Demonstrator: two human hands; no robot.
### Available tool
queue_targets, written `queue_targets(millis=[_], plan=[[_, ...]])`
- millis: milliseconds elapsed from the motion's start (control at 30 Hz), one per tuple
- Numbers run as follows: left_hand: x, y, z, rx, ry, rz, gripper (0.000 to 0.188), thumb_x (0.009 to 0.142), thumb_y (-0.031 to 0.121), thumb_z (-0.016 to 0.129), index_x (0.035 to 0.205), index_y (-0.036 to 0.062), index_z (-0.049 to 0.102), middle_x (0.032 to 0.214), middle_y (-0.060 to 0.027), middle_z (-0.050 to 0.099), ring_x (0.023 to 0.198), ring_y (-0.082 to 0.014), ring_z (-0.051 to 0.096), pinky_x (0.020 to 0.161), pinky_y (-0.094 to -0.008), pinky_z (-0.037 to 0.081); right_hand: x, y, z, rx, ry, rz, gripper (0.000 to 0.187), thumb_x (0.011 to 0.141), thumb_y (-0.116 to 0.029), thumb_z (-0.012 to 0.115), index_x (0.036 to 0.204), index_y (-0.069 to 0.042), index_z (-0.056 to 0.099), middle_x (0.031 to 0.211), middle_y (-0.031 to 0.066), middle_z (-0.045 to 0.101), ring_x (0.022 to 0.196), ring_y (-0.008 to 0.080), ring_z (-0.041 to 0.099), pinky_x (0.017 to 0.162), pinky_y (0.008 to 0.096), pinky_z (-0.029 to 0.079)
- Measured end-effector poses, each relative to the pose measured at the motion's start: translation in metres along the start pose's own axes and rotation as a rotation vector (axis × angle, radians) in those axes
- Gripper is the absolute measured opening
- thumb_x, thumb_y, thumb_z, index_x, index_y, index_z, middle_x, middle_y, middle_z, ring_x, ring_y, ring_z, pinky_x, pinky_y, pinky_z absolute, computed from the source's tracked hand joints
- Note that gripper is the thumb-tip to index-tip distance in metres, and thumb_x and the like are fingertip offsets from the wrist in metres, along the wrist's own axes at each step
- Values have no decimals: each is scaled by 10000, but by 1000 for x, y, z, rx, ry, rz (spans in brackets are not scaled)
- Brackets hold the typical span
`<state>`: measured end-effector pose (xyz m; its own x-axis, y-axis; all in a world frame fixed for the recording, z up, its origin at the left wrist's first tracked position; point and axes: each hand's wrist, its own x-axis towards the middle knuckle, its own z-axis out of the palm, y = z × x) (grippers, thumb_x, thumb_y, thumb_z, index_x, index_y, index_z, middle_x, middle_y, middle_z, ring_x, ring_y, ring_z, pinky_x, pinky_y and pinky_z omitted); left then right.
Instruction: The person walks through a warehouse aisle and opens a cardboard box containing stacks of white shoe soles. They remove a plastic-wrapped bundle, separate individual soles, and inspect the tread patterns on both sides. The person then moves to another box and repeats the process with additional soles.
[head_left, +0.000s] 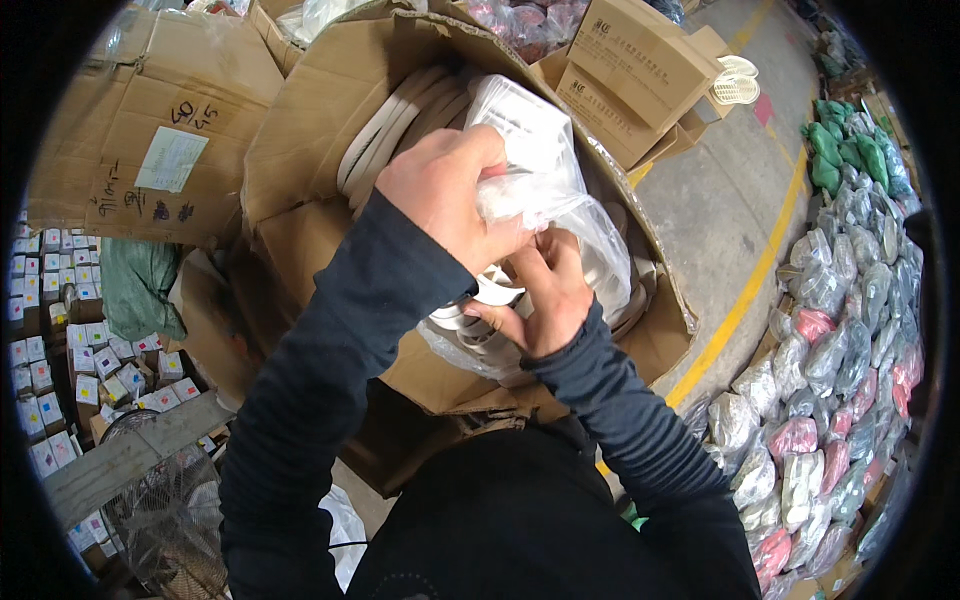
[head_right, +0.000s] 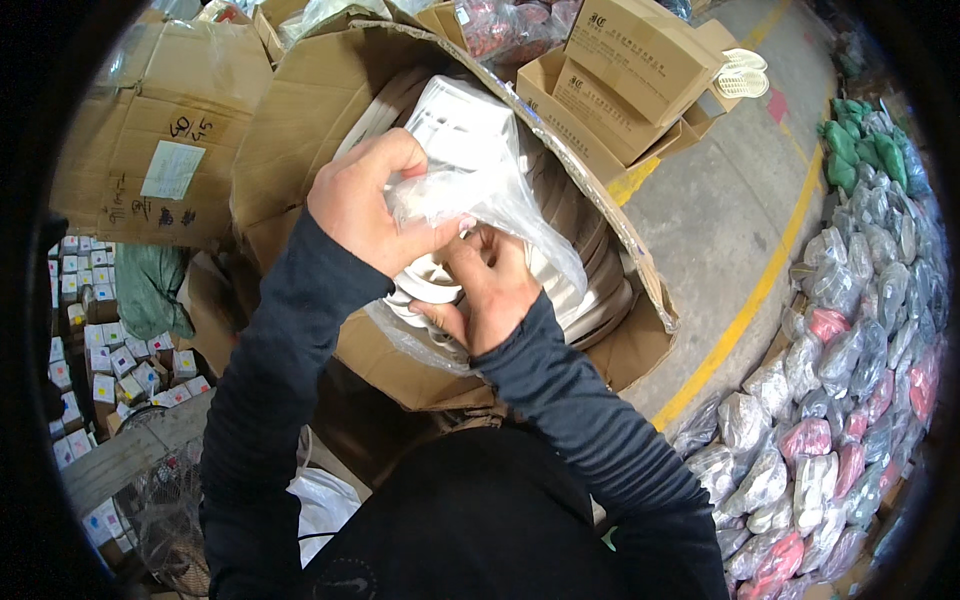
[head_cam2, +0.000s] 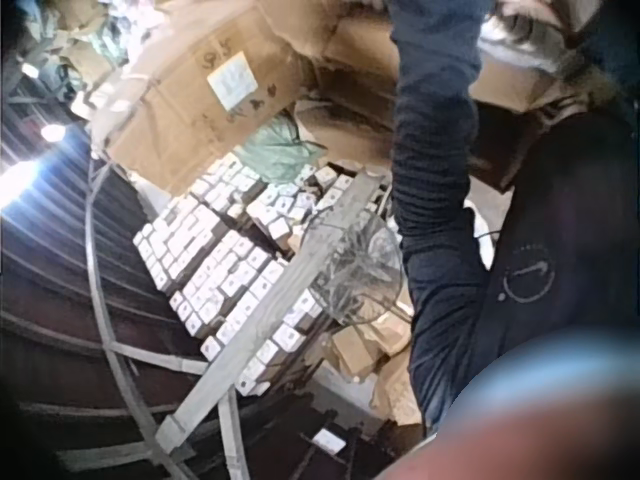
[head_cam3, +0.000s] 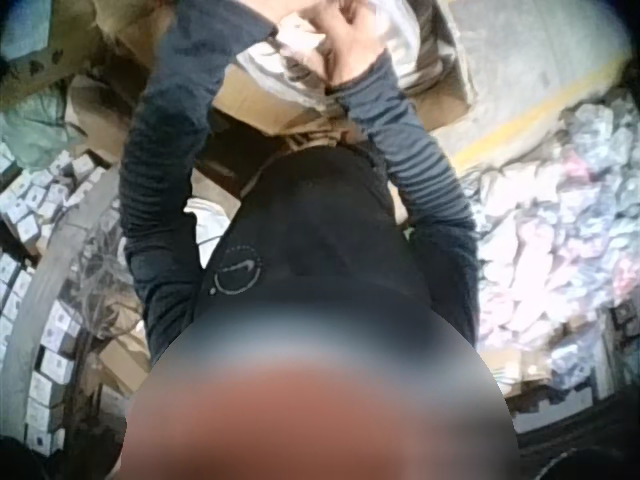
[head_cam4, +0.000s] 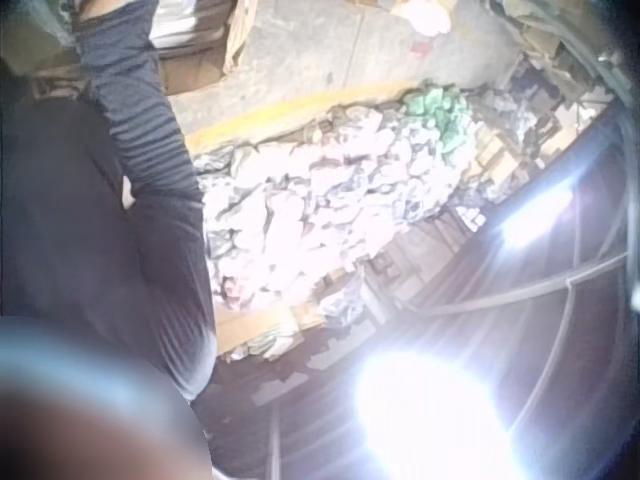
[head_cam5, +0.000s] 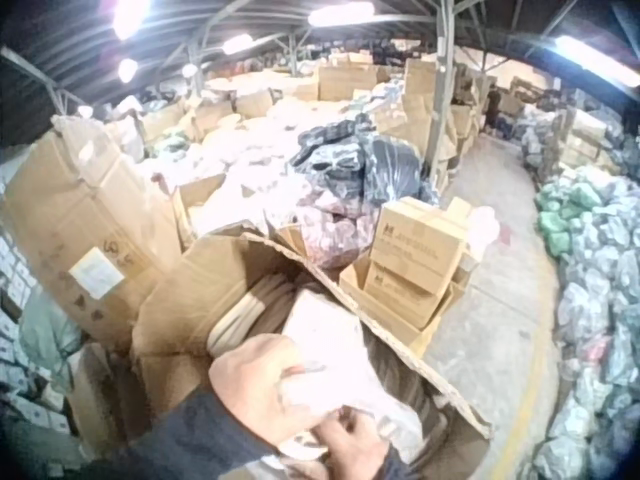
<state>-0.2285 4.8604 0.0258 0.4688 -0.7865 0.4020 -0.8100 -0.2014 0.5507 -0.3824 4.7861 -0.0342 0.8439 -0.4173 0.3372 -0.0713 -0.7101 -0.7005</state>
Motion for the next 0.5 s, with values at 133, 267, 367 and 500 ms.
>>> queue_targets(millis=[133, 267, 367, 500], plan=[[3, 1, -3, 50, -38, -69, 443, 626, 273, 862, 836, 39, 550, 756, -118, 606, 638, -272, 584, 607, -352, 481, 7, -3, -7, -51, -153, -47, 567, 635, -342, 853, 1065, -23, 666, 958, 160, 508, 842, 305, 580, 728, 385, 504], [8, -3, -27, 23, -18, -122, 462, 621, 276, 860, 871, 38, 552, 728, -108, 593, 627, -207, 546, 620, -334, 473, -18, -27, -33, -227, -304, -97, 674, 555, -193, 848, 1186, -62, 652, 986, 160, 519, 879, 326, 593, 745, 391, 520], [6, -1, -28, -8, -51, -125, 445, 630, 259, 856, 862, 39, 546, 734, -112, 604, 657, -188, 576, 642, -327, 484, -24, -29, -32, -124, -284, -86, 627, 643, -214, 783, 1225, -45, 620, 1043, 183, 506, 870, 342, 560, 772, 408, 510], [9, 4, -18, -47, 26, -113, 426, 638, 264, 861, 821, 35, 550, 691, -103, 610, 623, -151, 581, 605, -300, 489, -25, -17, -29, 37, -264, -49, 703, 612, -283, 825, 1227, -22, 608, 1087, 199, 497, 914, 342, 556, 794, 409, 495]])
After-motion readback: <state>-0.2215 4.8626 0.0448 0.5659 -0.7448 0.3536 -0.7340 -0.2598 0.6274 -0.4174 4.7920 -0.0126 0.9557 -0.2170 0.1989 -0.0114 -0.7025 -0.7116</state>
